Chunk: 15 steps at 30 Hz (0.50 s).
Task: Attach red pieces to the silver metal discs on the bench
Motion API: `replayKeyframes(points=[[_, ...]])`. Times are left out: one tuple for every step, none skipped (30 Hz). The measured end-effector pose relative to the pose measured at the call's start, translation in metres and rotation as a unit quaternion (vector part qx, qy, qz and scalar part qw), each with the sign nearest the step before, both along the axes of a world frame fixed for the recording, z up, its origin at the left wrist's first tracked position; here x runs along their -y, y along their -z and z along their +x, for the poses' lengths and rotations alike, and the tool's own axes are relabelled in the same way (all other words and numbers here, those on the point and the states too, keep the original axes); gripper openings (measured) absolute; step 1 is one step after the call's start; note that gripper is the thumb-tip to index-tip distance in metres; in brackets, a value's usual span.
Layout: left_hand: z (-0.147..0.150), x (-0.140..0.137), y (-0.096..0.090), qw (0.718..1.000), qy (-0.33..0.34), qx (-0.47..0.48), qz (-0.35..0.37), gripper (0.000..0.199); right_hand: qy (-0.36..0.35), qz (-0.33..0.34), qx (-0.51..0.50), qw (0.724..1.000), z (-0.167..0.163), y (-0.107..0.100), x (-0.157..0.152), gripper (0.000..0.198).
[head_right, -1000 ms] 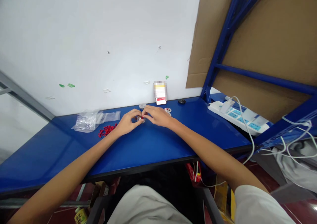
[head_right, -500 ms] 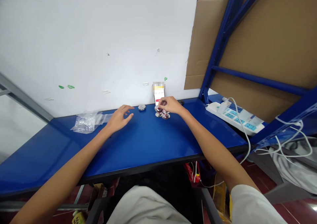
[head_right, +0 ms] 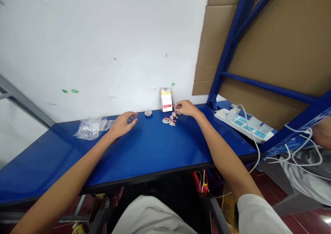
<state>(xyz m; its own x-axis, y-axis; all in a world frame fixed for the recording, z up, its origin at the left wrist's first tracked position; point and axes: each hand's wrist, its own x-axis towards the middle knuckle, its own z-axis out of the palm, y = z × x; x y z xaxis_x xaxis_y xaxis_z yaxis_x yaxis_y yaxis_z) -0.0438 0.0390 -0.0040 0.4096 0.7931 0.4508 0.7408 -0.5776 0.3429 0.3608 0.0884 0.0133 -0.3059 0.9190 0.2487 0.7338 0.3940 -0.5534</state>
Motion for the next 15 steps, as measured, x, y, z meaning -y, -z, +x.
replayKeyframes(points=[[-0.001, 0.000, 0.000, 1.000, -0.001, -0.003, -0.003, 0.032, -0.008, -0.010, 0.018, 1.000, 0.005, -0.002, 0.000, 0.016], [-0.001, 0.000, -0.001, 1.000, -0.001, -0.006, -0.005, 0.031, -0.014, -0.022, 0.041, 0.999, 0.010, -0.003, 0.000, 0.017], [-0.002, -0.001, -0.002, 1.000, -0.003, -0.010, -0.006, 0.031, -0.019, -0.040, 0.064, 0.997, 0.014, -0.005, -0.001, 0.017], [-0.002, -0.001, -0.003, 1.000, -0.005, -0.015, -0.007, 0.030, -0.025, -0.063, 0.083, 0.994, 0.018, -0.006, -0.001, 0.017], [-0.003, -0.001, -0.004, 1.000, -0.007, -0.021, -0.008, 0.030, -0.032, -0.088, 0.099, 0.991, 0.021, -0.007, -0.001, 0.017], [-0.003, -0.001, -0.006, 1.000, -0.010, -0.027, -0.009, 0.030, -0.040, -0.112, 0.107, 0.987, 0.022, -0.007, -0.001, 0.017], [-0.004, 0.000, -0.008, 0.999, -0.014, -0.033, -0.010, 0.030, -0.047, -0.132, 0.110, 0.984, 0.023, -0.006, -0.001, 0.017], [-0.005, 0.000, -0.010, 0.999, -0.018, -0.038, -0.011, 0.030, -0.053, -0.146, 0.110, 0.982, 0.022, -0.005, -0.001, 0.017], [-0.006, 0.000, -0.012, 0.999, -0.022, -0.043, -0.011, 0.030, -0.059, -0.154, 0.108, 0.980, 0.021, -0.003, -0.001, 0.017], [-0.008, 0.000, -0.014, 0.999, -0.025, -0.047, -0.010, 0.029, -0.065, -0.156, 0.105, 0.980, 0.019, -0.002, -0.001, 0.017], [-0.010, 0.001, -0.016, 0.998, -0.030, -0.050, -0.009, 0.029, -0.070, -0.154, 0.104, 0.980, 0.017, -0.001, -0.001, 0.017], [-0.011, 0.001, -0.019, 0.998, -0.034, -0.051, -0.006, 0.029, -0.073, -0.146, 0.102, 0.981, 0.016, -0.001, -0.001, 0.017], [-0.013, 0.001, -0.022, 0.998, -0.040, -0.051, -0.002, 0.030, -0.076, -0.136, 0.101, 0.983, 0.014, -0.001, 0.000, 0.017], [-0.015, 0.001, -0.024, 0.998, -0.046, -0.051, 0.002, 0.031, -0.075, -0.125, 0.098, 0.984, 0.013, -0.002, 0.000, 0.017], [-0.017, 0.002, -0.027, 0.997, -0.054, -0.052, 0.007, 0.031, -0.071, -0.113, 0.094, 0.987, 0.012, -0.003, 0.001, 0.017]])
